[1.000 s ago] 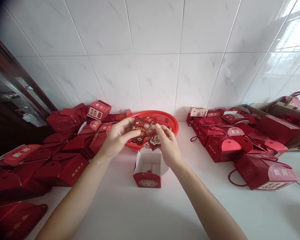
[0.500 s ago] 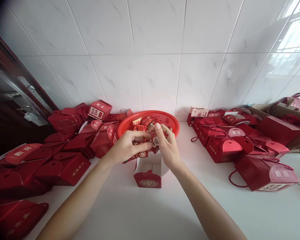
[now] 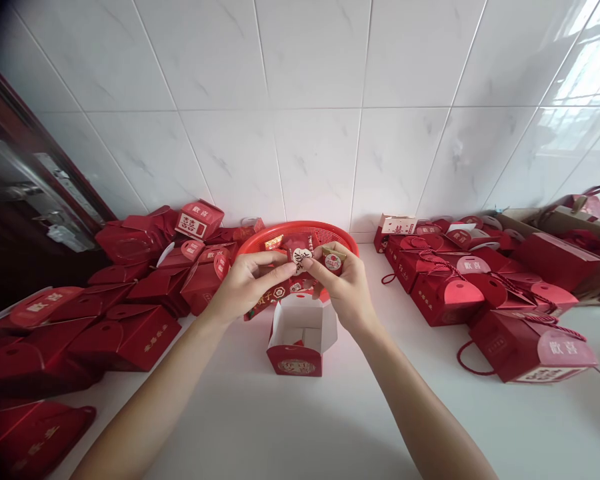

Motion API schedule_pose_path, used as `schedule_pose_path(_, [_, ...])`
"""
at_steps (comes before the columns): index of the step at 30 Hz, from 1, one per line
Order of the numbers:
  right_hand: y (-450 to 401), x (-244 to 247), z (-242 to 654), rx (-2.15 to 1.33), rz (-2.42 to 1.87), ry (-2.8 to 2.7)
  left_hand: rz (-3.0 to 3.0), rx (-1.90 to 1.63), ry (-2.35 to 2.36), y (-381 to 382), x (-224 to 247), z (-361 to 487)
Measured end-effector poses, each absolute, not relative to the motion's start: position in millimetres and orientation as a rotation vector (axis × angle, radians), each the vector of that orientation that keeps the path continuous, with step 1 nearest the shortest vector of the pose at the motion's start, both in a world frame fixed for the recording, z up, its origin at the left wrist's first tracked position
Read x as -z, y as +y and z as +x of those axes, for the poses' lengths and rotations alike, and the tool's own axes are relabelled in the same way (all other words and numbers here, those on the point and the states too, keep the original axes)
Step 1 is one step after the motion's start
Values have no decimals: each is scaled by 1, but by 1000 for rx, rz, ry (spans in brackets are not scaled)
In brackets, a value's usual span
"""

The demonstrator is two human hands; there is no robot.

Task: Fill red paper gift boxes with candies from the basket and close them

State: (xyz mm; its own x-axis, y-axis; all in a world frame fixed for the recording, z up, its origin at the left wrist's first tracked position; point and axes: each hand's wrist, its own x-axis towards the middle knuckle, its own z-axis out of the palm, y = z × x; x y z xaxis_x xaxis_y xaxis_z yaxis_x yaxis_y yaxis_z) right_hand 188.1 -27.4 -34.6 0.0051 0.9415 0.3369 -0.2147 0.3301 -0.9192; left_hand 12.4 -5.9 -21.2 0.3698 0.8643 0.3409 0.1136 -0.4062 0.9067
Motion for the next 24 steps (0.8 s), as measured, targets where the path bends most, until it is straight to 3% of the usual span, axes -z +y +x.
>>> schedule_pose_path(12, [-32,30,187,-1095,-815,-1292,1823,-1317,930,-10,13,7])
schedule_pose_path(24, [-30,34,188,-1174,-706,-1256,1686,-1252,809,-9,13,7])
